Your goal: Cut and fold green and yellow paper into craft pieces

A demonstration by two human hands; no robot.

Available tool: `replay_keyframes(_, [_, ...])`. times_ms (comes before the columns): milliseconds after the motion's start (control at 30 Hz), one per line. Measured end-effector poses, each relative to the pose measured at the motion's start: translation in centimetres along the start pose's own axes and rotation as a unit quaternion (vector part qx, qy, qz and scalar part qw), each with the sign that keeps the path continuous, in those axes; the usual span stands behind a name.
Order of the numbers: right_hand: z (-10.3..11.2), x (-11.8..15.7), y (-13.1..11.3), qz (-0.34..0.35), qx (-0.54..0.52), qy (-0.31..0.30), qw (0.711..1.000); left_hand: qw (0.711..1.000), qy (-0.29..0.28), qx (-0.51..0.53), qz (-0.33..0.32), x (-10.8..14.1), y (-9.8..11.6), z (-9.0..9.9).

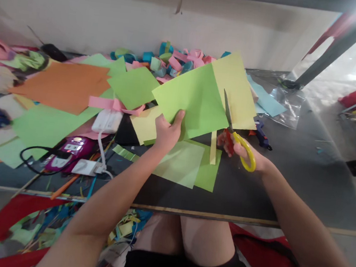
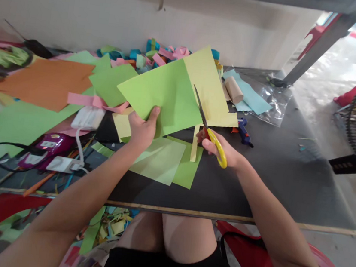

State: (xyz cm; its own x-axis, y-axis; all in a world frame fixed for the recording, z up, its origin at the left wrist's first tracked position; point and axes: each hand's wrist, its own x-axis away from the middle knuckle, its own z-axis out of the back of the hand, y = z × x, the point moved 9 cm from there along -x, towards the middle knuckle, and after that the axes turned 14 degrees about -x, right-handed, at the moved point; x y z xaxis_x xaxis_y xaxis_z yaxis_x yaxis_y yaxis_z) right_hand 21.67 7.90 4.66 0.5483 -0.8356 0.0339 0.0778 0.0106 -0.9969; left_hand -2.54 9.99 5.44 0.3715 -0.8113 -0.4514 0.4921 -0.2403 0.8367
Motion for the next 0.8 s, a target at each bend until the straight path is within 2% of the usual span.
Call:
replay_keyframes(67, [0.2,0.0,-0.6,0.021,0.035,0.003,0.999,1.000,0.000,-0.003,-0.008,0.3,0.4,0.0])
replay_keyframes(200, [1.4,-0.1,-0.8,0.024,0.122,0.067,0.990,1.000,0.012,-0.009,-0.013,0.6,0.8,0.2])
replay_keyframes(300, [1.5,-0.1,-0.7,0.021,0.100,0.078,0.992,1.000,-0.001,0.002,-0.014,0.7,0.9,-0.2])
replay_keyframes(367, [1.2,-0.1,-0.5,0.005,0.036,0.057,0.998,1.000,-0.011,0.017,-0.005,0.9,0.7,-0.6])
replay_keyframes(467, [-0.3,0.1,0.5,-0.071,-0.080,-0.035,0.994,0.999,-0.014,0.048,0.018,1.2,0.1,-1.1])
replay_keyframes(500, [-0.5,0.1,0.7,-0.084,-0.093,-0.044,0.991,0.998,-0.014,0.058,0.025,1.3,0.0,-1.2])
replay_keyframes(533, [-0.1,0.1,0.7,-0.084,-0.082,-0.027,0.993,0.997,-0.015,0.066,0.030,1.4,-0.1,-1.3])
replay_keyframes(600, [1.6,0.0,0.4,-0.055,0.001,0.064,0.996,0.997,-0.019,0.071,0.037,1.5,-0.2,-1.3])
replay_keyframes(667, [2.7,0.1,0.0,-0.029,0.085,0.140,0.986,0.997,-0.017,0.061,0.041,1.6,-0.2,-1.1])
replay_keyframes(800, [2.4,0.1,-0.3,-0.024,0.127,0.153,0.980,0.999,0.001,0.033,0.038,1.6,0.3,-0.5])
